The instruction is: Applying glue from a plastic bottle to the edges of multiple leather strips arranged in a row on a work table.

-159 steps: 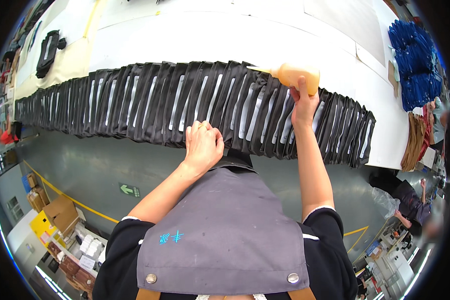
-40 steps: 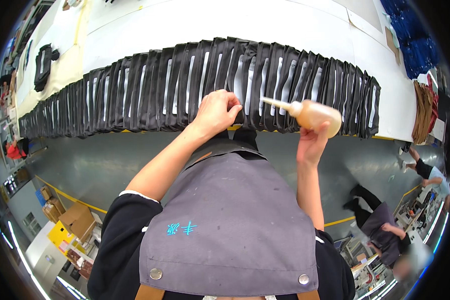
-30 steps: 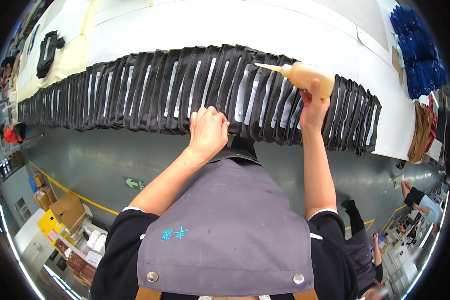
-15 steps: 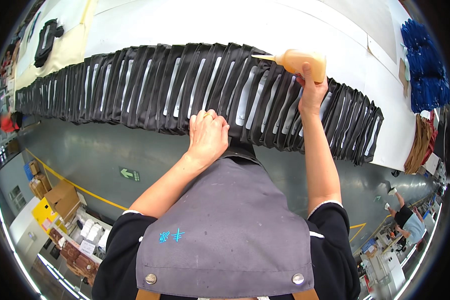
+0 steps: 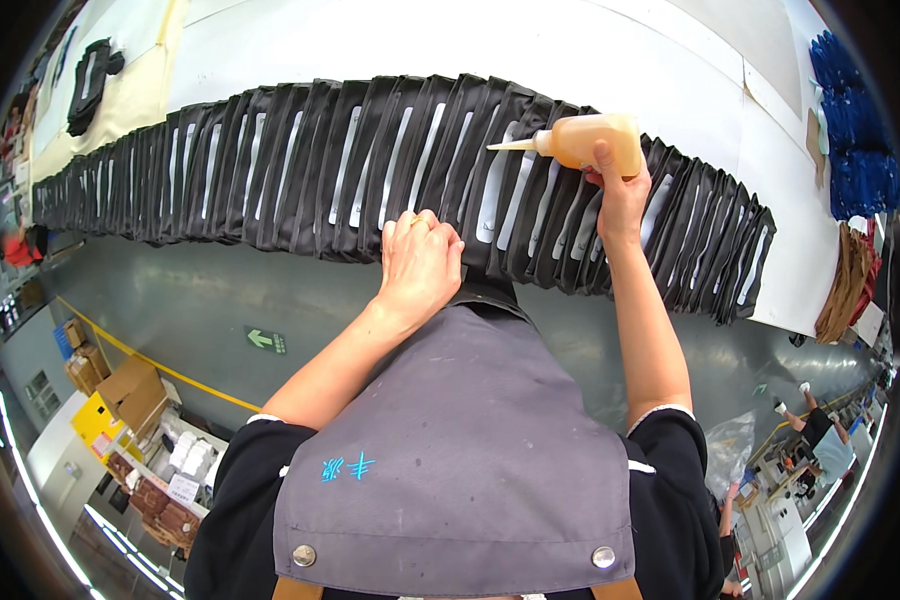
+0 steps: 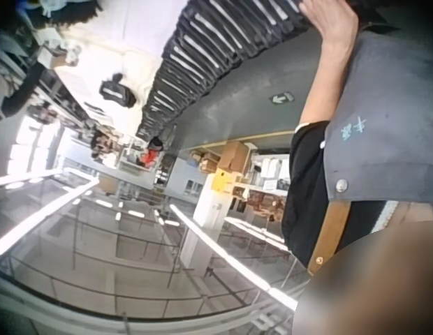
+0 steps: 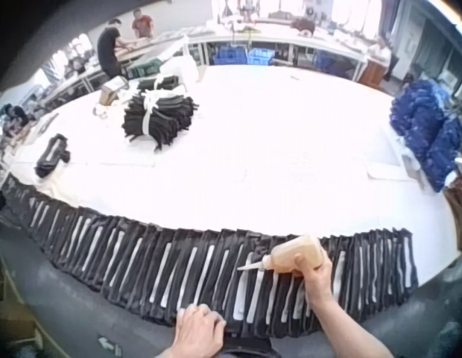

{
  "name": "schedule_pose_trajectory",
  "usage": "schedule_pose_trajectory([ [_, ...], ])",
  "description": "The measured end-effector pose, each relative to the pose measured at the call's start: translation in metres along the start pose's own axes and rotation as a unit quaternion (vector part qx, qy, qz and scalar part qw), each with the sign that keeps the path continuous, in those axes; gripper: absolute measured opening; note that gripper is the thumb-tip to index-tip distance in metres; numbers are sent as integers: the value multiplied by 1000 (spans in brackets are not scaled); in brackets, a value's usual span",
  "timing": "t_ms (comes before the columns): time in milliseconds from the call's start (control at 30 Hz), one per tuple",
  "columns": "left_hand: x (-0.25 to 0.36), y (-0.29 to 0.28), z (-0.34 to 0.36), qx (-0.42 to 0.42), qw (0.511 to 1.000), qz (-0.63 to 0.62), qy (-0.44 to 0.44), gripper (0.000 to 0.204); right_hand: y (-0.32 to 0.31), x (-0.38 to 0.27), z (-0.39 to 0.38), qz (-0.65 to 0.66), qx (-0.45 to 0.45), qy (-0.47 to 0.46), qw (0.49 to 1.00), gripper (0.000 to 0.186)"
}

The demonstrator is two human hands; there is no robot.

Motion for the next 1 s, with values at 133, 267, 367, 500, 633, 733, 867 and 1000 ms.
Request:
schedule_pose_trajectory([
  [133,0,0,0,-2,1000,3,-1,8,-1,10,-10,-1,-18,19,1000,47],
  [267,-1,-1,0,2,1000,6,0,8,4,11,-26,2,-43,37,998,45],
  [367,-1,-1,0,0,1000,5,-3,9,6,15,-36,-4,-63,50,997,46],
  [500,-1,-1,0,2,1000,4,-4,9,6,17,-52,-9,-84,71,994,48],
  [633,-2,1,0,-4,1000,7,-11,9,4,14,-65,-18,-83,83,993,48],
  [733,-2,0,-1,-6,1000,8,-13,9,-1,15,-73,-17,-90,87,992,50],
  [867,10,-16,-1,48,998,26,22,10,-32,26,-71,112,-23,126,985,46],
  [1000,38,-15,-6,87,988,66,106,13,-38,28,-63,578,-33,225,784,50],
])
Point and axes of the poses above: each hand's wrist, its own z-axis towards the middle knuckle, its own y-axis out of the palm, x = y × z, the point moved 9 cm from there along z, towards the middle knuckle, and after that the axes turned 5 degrees about y, right-handed, at the moved point
